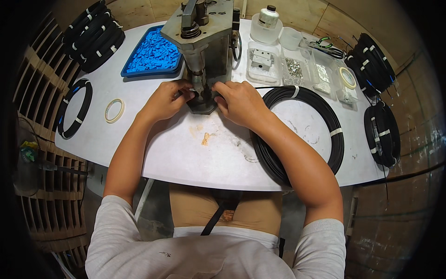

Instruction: The recorder is crimping connectors onto the ends of black wire cables using a industrial crimping machine.

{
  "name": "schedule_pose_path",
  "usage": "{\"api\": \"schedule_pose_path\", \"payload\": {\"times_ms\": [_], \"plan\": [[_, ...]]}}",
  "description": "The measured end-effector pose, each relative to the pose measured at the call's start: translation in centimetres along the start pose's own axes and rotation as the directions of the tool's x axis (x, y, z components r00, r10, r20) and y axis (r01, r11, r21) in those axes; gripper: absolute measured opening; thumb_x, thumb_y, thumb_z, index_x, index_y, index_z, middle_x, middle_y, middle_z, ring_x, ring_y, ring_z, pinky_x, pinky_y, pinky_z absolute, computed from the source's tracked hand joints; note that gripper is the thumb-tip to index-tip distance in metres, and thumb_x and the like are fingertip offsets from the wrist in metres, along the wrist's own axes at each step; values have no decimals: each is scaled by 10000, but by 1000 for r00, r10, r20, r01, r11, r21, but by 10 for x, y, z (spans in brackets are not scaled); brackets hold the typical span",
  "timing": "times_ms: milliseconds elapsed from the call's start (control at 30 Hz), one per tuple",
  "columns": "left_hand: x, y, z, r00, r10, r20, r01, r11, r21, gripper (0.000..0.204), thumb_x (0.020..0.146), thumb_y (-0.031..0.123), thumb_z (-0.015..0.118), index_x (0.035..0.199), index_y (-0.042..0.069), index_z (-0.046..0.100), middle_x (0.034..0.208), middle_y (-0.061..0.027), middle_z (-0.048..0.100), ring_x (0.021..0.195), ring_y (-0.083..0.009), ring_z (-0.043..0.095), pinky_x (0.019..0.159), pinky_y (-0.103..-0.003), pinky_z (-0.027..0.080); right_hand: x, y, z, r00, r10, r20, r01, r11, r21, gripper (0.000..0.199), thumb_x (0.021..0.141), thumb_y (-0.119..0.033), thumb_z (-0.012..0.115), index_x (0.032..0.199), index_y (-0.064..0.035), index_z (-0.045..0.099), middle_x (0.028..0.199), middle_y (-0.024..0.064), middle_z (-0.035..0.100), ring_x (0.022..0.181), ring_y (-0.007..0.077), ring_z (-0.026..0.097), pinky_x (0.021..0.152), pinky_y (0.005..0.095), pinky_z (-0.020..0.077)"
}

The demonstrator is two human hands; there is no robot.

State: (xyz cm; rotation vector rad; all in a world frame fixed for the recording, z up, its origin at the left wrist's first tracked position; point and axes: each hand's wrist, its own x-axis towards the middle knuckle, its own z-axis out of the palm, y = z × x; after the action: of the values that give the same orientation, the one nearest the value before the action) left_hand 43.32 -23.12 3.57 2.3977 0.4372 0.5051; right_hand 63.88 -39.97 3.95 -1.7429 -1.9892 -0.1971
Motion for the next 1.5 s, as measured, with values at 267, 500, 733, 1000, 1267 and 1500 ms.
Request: {"api": "schedule_pose_path", "payload": {"times_ms": [267, 500, 733, 1000, 1267, 1500], "plan": [[1, 1, 0, 1000, -10, 2, 10, 999, 34, 256, 973, 135, 681, 1136, -58, 723, 995, -246, 752, 873, -337, 734, 800, -397, 575, -1, 0, 0, 1000, 6, 0, -6, 1000, -9, 235, 925, -169, 743, 1122, -61, 670, 926, 169, 733, 810, 388, 712, 738, 470, 571], [0, -2, 1, 1000, 12, -5, -12, 999, 35, 250, 980, 132, 672, 1139, -53, 725, 999, -245, 752, 876, -347, 734, 803, -401, 574, -1, 0, 0, 1000, -6, -11, 6, 1000, 4, 236, 922, -159, 746, 1122, -59, 671, 915, 170, 731, 806, 383, 710, 738, 467, 568], [1, 2, 0, 1000, 0, 0, 0, 998, 62, 249, 980, 136, 675, 1132, -55, 725, 993, -248, 749, 865, -350, 731, 796, -402, 571, -1, -1, -1, 1000, -4, -12, 4, 1000, 8, 236, 923, -157, 744, 1125, -57, 673, 905, 169, 726, 799, 384, 706, 739, 468, 566], [0, 2, -1, 1000, 7, -3, -6, 997, 82, 252, 974, 143, 677, 1112, -60, 734, 993, -255, 747, 867, -362, 730, 795, -405, 568, 0, 0, 0, 1000, 1, -3, -1, 1000, -4, 240, 921, -161, 743, 1128, -60, 674, 906, 168, 726, 798, 383, 706, 739, 471, 567], [1, 2, -1, 1000, 14, -3, -14, 998, 68, 244, 970, 133, 670, 1109, -57, 735, 991, -255, 745, 882, -375, 731, 807, -412, 568, -1, 0, 0, 1000, 5, -2, -5, 1000, -10, 239, 923, -165, 742, 1130, -66, 676, 913, 166, 728, 802, 386, 706, 739, 472, 568], [0, 2, -1, 1000, 13, -6, -12, 999, 52, 245, 970, 130, 665, 1111, -57, 735, 987, -251, 745, 887, -373, 732, 813, -411, 569, -1, 0, 0, 1000, 10, 1, -10, 1000, 1, 246, 925, -174, 742, 1136, -66, 678, 926, 165, 730, 804, 386, 707, 744, 472, 567]]}}
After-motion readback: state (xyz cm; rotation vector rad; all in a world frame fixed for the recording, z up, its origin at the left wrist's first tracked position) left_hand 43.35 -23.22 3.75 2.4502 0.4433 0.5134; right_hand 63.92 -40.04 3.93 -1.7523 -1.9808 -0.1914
